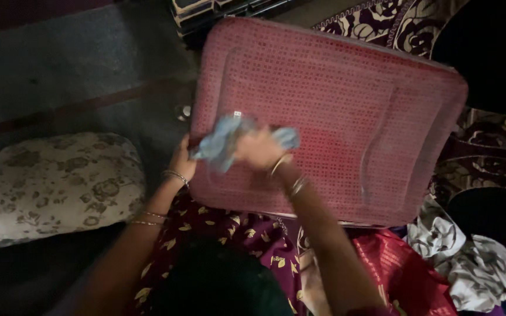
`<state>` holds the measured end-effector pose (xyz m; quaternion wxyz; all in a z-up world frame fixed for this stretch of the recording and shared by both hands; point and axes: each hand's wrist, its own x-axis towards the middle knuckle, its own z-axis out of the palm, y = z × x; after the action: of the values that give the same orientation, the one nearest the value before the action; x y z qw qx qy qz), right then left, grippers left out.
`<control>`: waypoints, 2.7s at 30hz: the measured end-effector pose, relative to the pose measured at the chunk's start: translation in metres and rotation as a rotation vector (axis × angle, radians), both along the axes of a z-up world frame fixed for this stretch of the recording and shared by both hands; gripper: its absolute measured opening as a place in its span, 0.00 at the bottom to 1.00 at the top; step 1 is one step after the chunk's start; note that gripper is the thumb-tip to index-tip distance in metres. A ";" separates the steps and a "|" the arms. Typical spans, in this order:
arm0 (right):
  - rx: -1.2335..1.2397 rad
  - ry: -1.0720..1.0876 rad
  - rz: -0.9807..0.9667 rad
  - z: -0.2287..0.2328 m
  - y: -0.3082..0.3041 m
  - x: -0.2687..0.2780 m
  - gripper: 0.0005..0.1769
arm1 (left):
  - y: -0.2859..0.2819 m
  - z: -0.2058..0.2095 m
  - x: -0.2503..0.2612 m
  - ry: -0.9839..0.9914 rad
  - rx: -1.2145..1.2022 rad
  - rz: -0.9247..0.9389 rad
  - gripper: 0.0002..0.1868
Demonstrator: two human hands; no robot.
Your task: The person wipes the exterior and interior of a suitcase with a cloth, turning the suitcase over to reach different sides and cleaning the handle and wheels.
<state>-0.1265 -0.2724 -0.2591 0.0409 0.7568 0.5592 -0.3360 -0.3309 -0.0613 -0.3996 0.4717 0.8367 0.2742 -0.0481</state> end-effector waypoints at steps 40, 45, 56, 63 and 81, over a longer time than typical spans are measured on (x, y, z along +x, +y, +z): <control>-0.137 -0.499 -0.031 0.038 0.080 0.021 0.24 | 0.017 0.011 0.018 0.371 -0.421 0.102 0.54; 0.105 -0.458 -0.486 0.034 0.107 0.046 0.29 | 0.015 0.017 0.009 0.309 -0.536 0.221 0.53; 0.020 -0.212 -0.524 -0.039 -0.076 -0.198 0.20 | -0.024 0.110 0.025 0.202 0.084 -0.107 0.52; -0.394 -0.919 -0.899 -0.043 -0.341 -0.147 0.16 | -0.030 0.138 0.025 0.461 0.056 -0.152 0.55; 0.341 -0.510 -1.037 -0.020 -0.169 -0.199 0.14 | -0.039 0.098 0.005 0.289 0.324 -0.171 0.52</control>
<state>-0.3251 -0.4416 -0.2787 -0.1175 0.9834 0.1359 -0.0257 -0.3255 -0.1008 -0.3011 0.2815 0.9060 0.2712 -0.1624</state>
